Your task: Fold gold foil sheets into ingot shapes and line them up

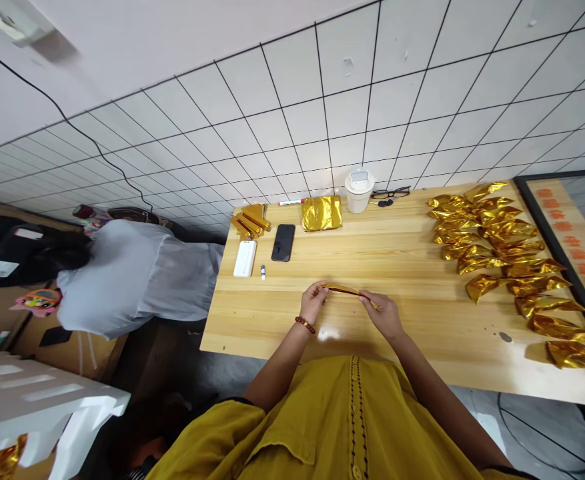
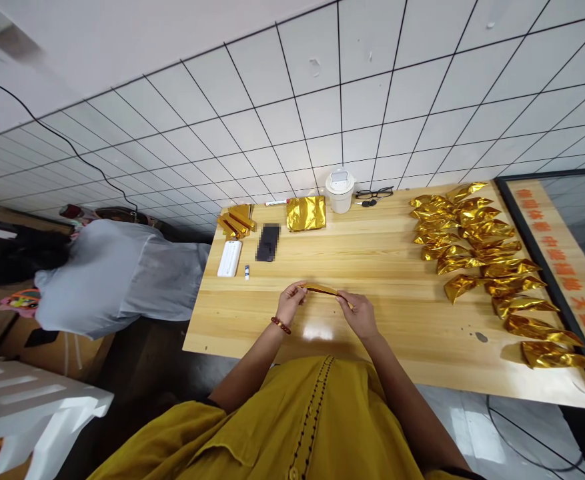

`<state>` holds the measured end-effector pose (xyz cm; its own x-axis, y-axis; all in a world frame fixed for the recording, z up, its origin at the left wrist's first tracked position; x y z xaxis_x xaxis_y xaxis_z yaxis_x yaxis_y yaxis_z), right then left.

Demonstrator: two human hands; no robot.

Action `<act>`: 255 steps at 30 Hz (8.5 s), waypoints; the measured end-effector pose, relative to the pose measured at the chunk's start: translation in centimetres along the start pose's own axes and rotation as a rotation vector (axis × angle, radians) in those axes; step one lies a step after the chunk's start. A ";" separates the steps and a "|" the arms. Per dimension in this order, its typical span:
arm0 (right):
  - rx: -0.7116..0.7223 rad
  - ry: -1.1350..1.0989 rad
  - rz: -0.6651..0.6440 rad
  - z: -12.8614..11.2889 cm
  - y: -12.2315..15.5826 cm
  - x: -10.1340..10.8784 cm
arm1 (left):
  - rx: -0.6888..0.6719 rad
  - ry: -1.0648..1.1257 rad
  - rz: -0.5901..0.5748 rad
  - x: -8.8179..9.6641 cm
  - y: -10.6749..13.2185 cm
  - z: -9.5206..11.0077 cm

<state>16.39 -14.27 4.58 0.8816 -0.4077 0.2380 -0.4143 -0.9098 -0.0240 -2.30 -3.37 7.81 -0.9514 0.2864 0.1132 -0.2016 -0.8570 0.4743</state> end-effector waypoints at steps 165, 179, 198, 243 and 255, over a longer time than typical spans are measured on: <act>-0.499 -0.564 -0.204 -0.5 0.0 -1.8 | 0.169 0.044 -0.390 -2.3 0.2 -3.4; -0.472 -0.617 -0.036 -0.3 -0.2 -1.8 | 0.073 0.111 -0.327 -2.0 0.2 -2.7; -0.536 -0.688 -0.059 -0.8 -0.3 -1.2 | -0.271 -0.253 -0.360 -2.1 1.3 -0.6; -0.463 -0.695 0.182 1.1 -0.4 -0.9 | -0.045 0.005 -0.256 -0.2 1.6 -2.1; -0.317 -0.712 0.030 0.9 -0.3 -0.1 | 0.193 0.183 -0.193 0.4 1.0 -2.0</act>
<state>16.67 -14.04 3.73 0.7575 -0.4808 -0.4416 -0.3906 -0.8758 0.2836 -3.31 -5.02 6.60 -0.9294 0.3390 -0.1458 -0.3513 -0.6922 0.6305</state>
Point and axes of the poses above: each hand's wrist, its own y-axis away from the middle knuckle, its own x-axis out of the back of the hand, z = x × y, the point moved 2 cm from there along -y, towards the middle knuckle, and after that the axes turned 13 degrees about -y, right-handed, at the moved point
